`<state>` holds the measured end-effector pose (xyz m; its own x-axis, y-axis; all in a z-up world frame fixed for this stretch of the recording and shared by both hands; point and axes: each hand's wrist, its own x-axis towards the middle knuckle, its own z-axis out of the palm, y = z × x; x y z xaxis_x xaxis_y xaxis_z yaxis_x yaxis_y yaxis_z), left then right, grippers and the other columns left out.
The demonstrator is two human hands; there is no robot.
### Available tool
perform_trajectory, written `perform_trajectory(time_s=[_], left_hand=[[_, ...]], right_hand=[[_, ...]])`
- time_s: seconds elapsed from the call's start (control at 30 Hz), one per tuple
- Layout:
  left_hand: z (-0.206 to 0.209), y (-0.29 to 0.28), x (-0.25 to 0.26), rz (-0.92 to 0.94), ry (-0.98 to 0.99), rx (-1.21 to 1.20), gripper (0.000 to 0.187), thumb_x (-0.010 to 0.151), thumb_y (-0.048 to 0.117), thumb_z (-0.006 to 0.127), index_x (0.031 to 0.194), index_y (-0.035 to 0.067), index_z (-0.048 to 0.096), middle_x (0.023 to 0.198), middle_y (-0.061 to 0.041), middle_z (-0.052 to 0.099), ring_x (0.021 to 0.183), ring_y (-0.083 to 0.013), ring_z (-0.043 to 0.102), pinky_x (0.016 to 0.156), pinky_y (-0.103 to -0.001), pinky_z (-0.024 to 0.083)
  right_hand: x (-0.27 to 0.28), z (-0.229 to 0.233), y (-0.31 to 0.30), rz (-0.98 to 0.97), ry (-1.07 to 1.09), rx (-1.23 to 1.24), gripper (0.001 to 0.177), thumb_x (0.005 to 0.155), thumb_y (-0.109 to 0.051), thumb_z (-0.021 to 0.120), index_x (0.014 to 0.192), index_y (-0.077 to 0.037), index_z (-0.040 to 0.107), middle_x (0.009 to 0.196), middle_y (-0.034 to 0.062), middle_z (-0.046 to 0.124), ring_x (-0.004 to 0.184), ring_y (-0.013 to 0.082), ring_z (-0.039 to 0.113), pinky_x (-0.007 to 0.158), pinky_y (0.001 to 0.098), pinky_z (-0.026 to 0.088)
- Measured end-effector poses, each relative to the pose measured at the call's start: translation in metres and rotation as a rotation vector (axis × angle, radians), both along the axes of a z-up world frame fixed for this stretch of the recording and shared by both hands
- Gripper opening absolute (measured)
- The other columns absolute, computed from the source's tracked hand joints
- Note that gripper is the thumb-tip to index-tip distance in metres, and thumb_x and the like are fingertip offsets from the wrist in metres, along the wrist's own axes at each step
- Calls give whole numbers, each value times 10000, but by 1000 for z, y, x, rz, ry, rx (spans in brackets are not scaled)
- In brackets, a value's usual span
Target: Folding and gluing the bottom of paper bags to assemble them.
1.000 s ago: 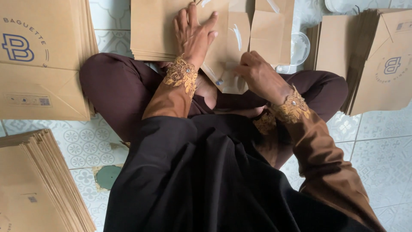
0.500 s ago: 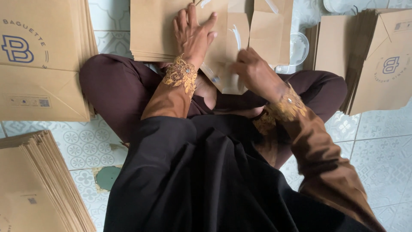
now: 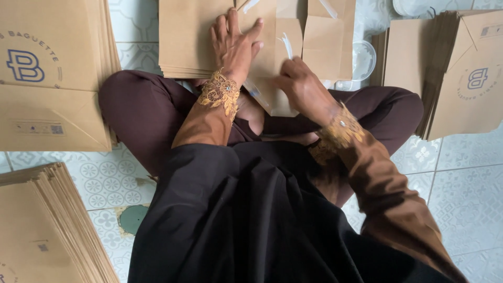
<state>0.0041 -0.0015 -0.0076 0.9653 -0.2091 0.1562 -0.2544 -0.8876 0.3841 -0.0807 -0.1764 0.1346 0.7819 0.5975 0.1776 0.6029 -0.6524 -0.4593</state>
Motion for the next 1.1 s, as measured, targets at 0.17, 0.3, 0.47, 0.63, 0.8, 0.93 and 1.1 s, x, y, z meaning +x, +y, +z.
perform_trajectory(time_s=[0.17, 0.3, 0.47, 0.63, 0.8, 0.93, 1.1], left_hand=[[-7, -2, 2, 28, -9, 69, 497, 840, 404, 852, 1308, 387, 685, 1359, -206, 414, 1163, -404, 437, 990, -614, 418], [2, -1, 1, 14, -9, 67, 475, 846, 375, 846, 1294, 376, 690, 1346, -201, 416, 1153, -392, 434, 990, -604, 399], [10, 2, 0, -5, 18, 83, 473, 857, 393, 814, 1314, 368, 696, 1359, -201, 415, 1118, -380, 431, 961, -559, 385], [5, 1, 0, 2, 11, 68, 478, 850, 403, 837, 1305, 365, 694, 1348, -197, 414, 1150, -399, 424, 985, -589, 387], [6, -1, 2, 1, 10, 70, 477, 856, 405, 828, 1311, 377, 689, 1342, -209, 438, 1156, -411, 439, 997, -605, 396], [13, 2, 0, -22, 19, 73, 484, 848, 372, 834, 1311, 358, 694, 1332, -190, 419, 1131, -379, 424, 979, -575, 385], [8, 1, 2, -19, 41, 69, 471, 862, 395, 824, 1313, 367, 693, 1379, -206, 409, 1142, -384, 431, 976, -571, 389]], right_hand=[[-25, 12, -24, 8, 175, -31, 155, 859, 80, 631, 946, 15, 741, 963, 101, 578, 886, 243, 532, 768, 323, 494], [-5, -6, -11, -54, 19, -32, 240, 828, 62, 737, 1042, -23, 809, 870, 68, 507, 768, 187, 491, 663, 274, 476], [10, -11, 0, -79, -86, 70, 99, 923, 61, 737, 994, 18, 791, 904, 73, 505, 826, 188, 502, 669, 268, 486], [-16, 5, -25, -31, 39, 22, 180, 873, 86, 701, 1014, 11, 785, 898, 83, 497, 816, 213, 481, 687, 296, 463], [-13, 2, -22, -54, 20, 2, 225, 823, 106, 675, 1002, 14, 776, 904, 88, 494, 823, 228, 486, 723, 314, 466], [1, -12, -6, -114, -81, 83, 99, 902, 62, 734, 975, 16, 784, 906, 76, 504, 834, 202, 498, 670, 280, 469], [-16, 4, -21, -79, -2, 31, 174, 847, 59, 744, 1008, 13, 791, 908, 81, 487, 816, 209, 469, 660, 284, 442]])
